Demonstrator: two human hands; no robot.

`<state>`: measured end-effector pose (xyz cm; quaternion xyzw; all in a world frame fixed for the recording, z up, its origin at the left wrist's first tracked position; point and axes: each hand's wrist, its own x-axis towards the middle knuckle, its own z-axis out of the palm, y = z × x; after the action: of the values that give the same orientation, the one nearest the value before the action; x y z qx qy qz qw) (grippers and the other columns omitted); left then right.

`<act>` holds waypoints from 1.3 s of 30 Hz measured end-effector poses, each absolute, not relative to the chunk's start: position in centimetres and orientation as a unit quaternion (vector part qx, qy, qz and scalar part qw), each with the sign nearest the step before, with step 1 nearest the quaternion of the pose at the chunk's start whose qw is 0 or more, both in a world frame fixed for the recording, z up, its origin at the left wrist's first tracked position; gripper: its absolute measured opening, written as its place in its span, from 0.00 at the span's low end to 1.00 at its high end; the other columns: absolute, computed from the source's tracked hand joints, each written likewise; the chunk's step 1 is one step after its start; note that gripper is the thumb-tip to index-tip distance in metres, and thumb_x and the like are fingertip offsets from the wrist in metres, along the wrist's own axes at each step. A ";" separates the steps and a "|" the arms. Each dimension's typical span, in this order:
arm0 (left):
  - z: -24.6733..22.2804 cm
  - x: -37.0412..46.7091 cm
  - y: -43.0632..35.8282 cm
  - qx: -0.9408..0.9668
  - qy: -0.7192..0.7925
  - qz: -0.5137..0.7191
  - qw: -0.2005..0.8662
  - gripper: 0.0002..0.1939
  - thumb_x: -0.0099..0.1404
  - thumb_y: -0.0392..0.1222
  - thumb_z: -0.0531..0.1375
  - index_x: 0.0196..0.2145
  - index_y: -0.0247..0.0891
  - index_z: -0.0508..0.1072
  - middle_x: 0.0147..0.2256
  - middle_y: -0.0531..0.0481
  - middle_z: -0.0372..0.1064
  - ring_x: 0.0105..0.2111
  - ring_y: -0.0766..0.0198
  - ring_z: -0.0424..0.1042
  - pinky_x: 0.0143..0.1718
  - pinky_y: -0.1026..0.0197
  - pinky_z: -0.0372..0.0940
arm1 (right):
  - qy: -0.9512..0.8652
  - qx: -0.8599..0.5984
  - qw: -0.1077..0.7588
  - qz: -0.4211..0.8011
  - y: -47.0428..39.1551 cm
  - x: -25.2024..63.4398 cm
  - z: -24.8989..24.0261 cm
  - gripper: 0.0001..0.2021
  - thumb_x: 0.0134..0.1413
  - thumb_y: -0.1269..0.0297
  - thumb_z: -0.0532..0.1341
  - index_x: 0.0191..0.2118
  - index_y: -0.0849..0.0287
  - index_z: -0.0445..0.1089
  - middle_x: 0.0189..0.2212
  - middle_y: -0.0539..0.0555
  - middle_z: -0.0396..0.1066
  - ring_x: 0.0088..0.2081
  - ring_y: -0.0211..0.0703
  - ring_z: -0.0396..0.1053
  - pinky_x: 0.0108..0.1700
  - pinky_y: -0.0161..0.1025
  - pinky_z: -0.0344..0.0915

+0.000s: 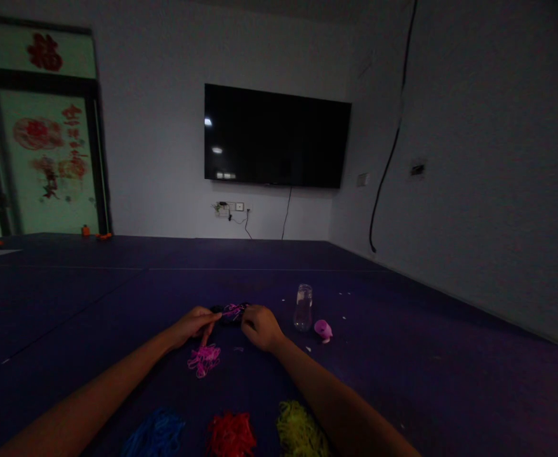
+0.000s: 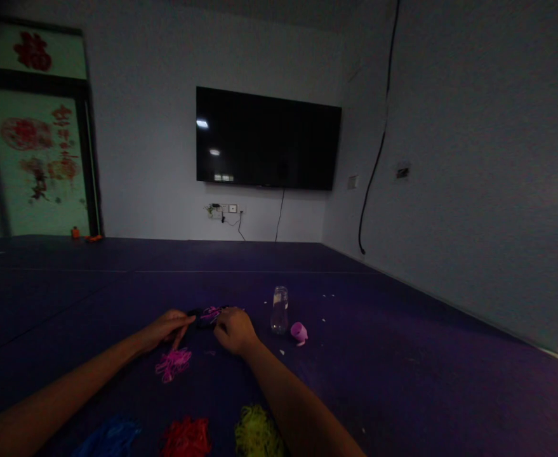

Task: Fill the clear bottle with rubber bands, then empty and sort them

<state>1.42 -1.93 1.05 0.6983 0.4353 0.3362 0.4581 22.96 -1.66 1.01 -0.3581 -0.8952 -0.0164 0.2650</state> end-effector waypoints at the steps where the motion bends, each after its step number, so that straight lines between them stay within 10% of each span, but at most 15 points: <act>1: 1.1 1.5 -1.9 0.697 0.435 0.338 0.459 0.26 0.52 0.63 0.57 0.15 0.36 0.64 0.08 0.55 0.59 0.09 0.73 0.52 0.15 0.66 0.35 | -0.892 -0.374 0.255 -0.003 -1.7 23.0 1.0 0.09 0.48 0.70 0.55 0.27 0.61 0.73 0.28 0.54 0.73 0.33 0.41 0.67 0.35 0.35 0.58; 22: 0.6 1.5 -1.5 0.689 0.450 0.407 0.396 0.26 0.53 0.65 0.53 0.22 0.35 0.67 0.15 0.52 0.67 0.10 0.73 0.47 0.14 0.67 0.42 | -0.760 -0.341 0.232 0.502 -2.5 19.7 1.7 0.14 0.45 0.71 0.52 0.14 0.63 0.66 0.13 0.49 0.66 0.14 0.34 0.62 0.20 0.31 0.59; 33: 0.3 0.6 -0.9 0.745 0.447 0.464 0.173 0.21 0.63 0.56 0.50 0.27 0.36 0.70 0.25 0.49 0.70 0.25 0.62 0.66 0.28 0.62 0.61 | -0.752 -0.273 0.247 0.547 -3.0 19.4 2.0 0.13 0.44 0.62 0.54 0.25 0.64 0.73 0.26 0.56 0.75 0.29 0.41 0.73 0.23 0.29 0.59; 39: 0.5 1.0 -1.1 0.860 0.355 0.358 0.077 0.10 0.63 0.41 0.55 0.40 0.39 0.73 0.41 0.45 0.72 0.43 0.57 0.67 0.48 0.54 0.59 | -0.771 -0.421 0.407 0.251 -1.1 21.8 1.4 0.12 0.50 0.65 0.53 0.31 0.60 0.75 0.31 0.54 0.76 0.33 0.42 0.72 0.33 0.34 0.63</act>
<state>0.99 -1.11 0.53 0.8604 0.3545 0.3580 0.0769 21.75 -1.09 1.37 -0.4213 -0.7706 0.2512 0.4070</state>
